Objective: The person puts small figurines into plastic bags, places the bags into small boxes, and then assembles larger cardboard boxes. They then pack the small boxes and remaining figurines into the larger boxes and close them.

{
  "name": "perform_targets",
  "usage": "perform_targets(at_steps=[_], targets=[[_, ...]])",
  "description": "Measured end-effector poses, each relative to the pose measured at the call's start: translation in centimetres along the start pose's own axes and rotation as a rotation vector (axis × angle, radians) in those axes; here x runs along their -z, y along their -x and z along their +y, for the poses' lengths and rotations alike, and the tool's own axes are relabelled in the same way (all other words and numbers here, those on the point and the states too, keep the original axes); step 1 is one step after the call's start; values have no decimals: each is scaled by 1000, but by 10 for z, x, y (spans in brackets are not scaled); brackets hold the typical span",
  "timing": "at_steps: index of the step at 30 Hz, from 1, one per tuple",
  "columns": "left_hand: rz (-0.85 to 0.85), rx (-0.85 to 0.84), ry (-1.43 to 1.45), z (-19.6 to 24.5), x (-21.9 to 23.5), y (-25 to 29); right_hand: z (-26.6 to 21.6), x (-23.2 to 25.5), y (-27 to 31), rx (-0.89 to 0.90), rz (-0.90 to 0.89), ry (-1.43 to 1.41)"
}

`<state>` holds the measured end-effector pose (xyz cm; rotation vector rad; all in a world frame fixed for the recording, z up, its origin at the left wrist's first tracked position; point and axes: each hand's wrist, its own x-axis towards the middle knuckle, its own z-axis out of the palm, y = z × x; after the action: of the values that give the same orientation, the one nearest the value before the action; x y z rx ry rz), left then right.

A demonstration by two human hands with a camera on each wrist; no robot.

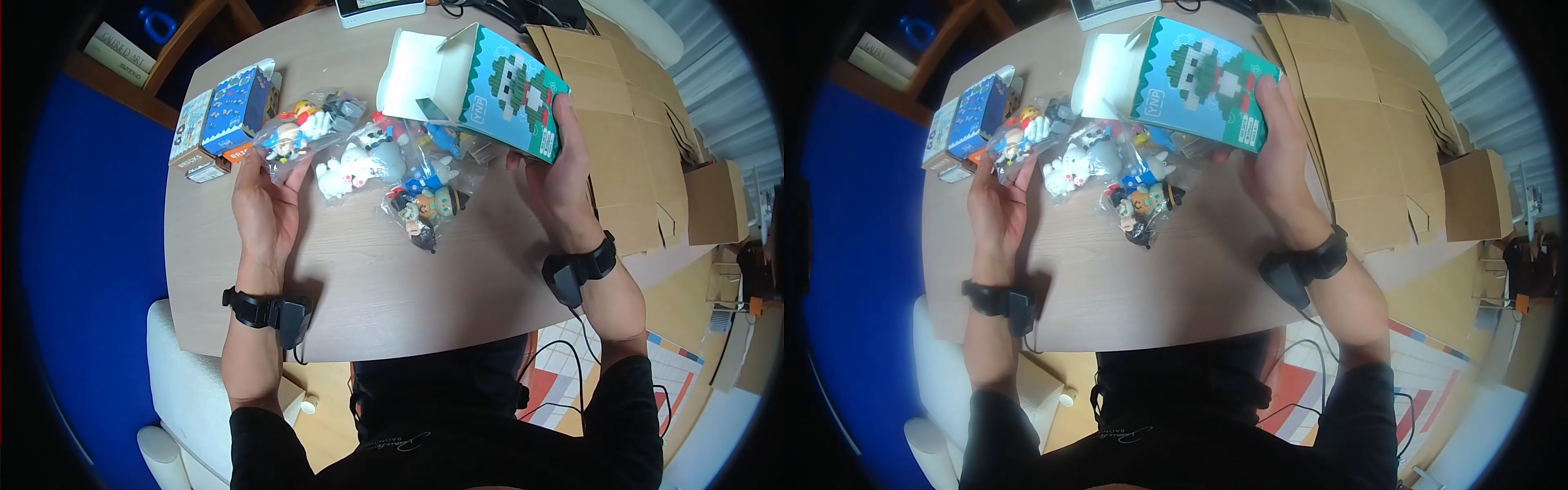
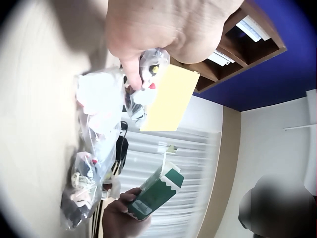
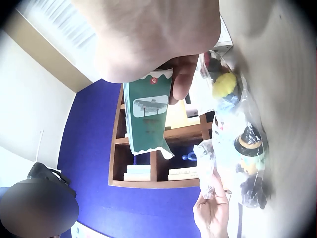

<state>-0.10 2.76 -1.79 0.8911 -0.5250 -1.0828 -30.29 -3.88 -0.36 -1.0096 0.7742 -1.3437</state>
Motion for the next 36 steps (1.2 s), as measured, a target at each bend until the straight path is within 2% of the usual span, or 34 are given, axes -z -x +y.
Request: perform_targets(at_steps=[4,7,10,13,16,19,22,25,28,29,32,34,36], targets=[[75,13,-15,-6,9,-8,2,1,1,5,-40,24],[72,97,-151,-6,14,-13,2,-4,3,-4,1,41],[99,-3,-474,-12,10,-11,1,-5,4,1,12,37],[-94,-88,-909,-12,11,-7,2,-3,3,0,4,36],[-212,-115,-1053,-11,12,-7,4,-1,3,0,-27,41],[-220,-153,-1026,-13,15,-9,3,1,4,5,-73,9],[-168,-165,-1080,-8,10,-3,11,-4,2,129,31,-37],[-20,-528,-1341,-6,7,2,5,-5,9,113,-103,-141],[-58,-649,-1255,11,-5,11,-1,-10,17,107,-291,-81],[-89,-695,-1295,14,-8,16,-5,-15,22,49,-280,-102],[-543,-294,-838,11,-9,27,4,-9,22,76,-395,30],[-729,-73,-514,2,-21,40,10,-14,27,64,-440,34],[-770,-42,-491,-6,-29,51,13,-18,32,20,-479,71]])
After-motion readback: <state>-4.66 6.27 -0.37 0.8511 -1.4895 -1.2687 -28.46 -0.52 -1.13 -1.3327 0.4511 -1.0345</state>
